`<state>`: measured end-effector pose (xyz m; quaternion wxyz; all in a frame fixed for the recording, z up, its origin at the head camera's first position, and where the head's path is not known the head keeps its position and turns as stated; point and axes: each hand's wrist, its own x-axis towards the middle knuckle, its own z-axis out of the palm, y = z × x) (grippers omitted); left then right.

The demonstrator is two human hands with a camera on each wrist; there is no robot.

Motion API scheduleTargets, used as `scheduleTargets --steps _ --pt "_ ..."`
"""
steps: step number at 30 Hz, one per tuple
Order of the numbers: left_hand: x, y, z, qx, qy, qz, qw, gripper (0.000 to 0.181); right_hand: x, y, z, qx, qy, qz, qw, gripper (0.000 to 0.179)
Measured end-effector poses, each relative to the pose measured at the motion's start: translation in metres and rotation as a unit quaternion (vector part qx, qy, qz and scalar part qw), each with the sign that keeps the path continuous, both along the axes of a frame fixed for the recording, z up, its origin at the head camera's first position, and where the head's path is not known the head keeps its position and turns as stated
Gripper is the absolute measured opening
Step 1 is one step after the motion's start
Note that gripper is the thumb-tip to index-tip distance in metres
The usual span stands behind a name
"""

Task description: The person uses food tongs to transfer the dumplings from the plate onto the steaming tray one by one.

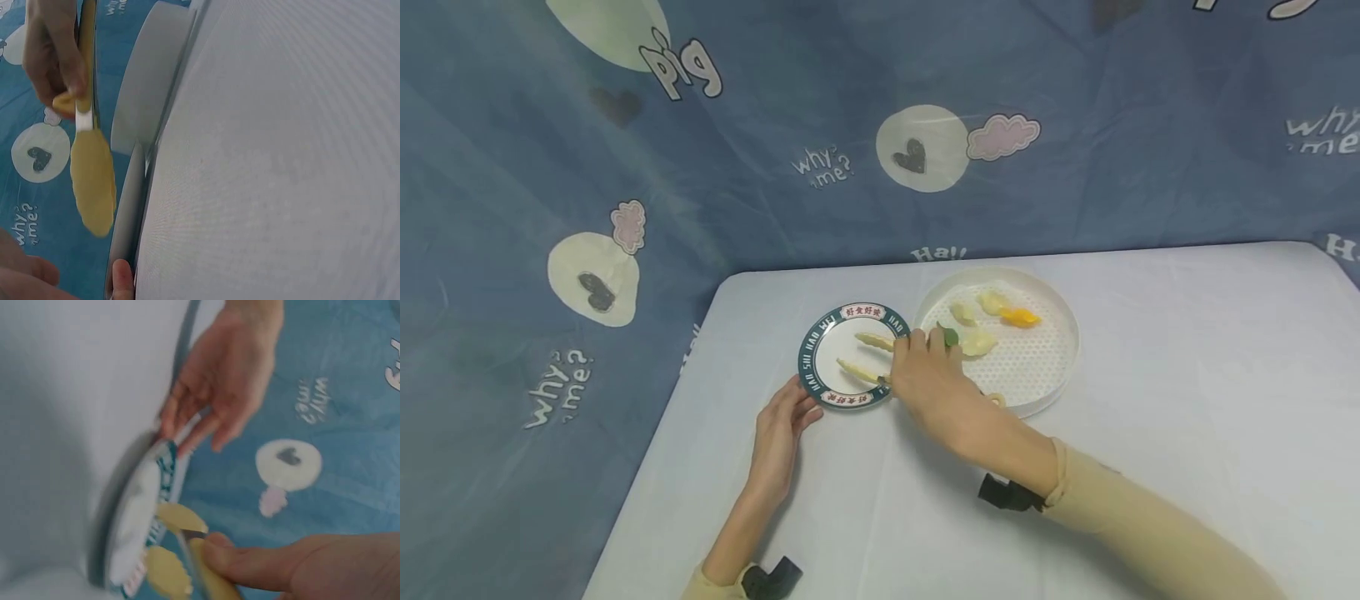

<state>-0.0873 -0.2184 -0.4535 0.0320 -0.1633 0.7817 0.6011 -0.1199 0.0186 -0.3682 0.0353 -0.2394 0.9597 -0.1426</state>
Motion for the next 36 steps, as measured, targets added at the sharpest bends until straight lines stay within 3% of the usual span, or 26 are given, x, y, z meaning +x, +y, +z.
scheduleTargets --steps 5,10,21,27,36 --pt "0.0 0.0 0.0 0.003 0.0 0.002 1.0 0.061 -0.004 -0.026 -0.016 0.029 0.034 -0.001 0.999 0.03" --pt "-0.001 0.0 0.001 0.001 -0.001 0.006 1.0 0.061 0.001 -0.034 -0.031 0.067 0.099 0.011 0.9927 0.041" --pt "-0.001 0.0 0.002 0.006 -0.003 0.006 1.0 0.061 0.014 -0.038 -0.055 0.14 0.182 -0.001 0.9732 0.069" --pt "-0.002 0.0 0.001 0.007 0.002 0.003 1.0 0.062 0.018 -0.039 -0.062 0.154 0.18 -0.017 0.9714 0.085" --pt "-0.002 -0.001 0.002 0.0 0.001 -0.002 1.0 0.062 0.022 -0.031 -0.059 0.074 0.124 -0.041 0.9886 0.091"
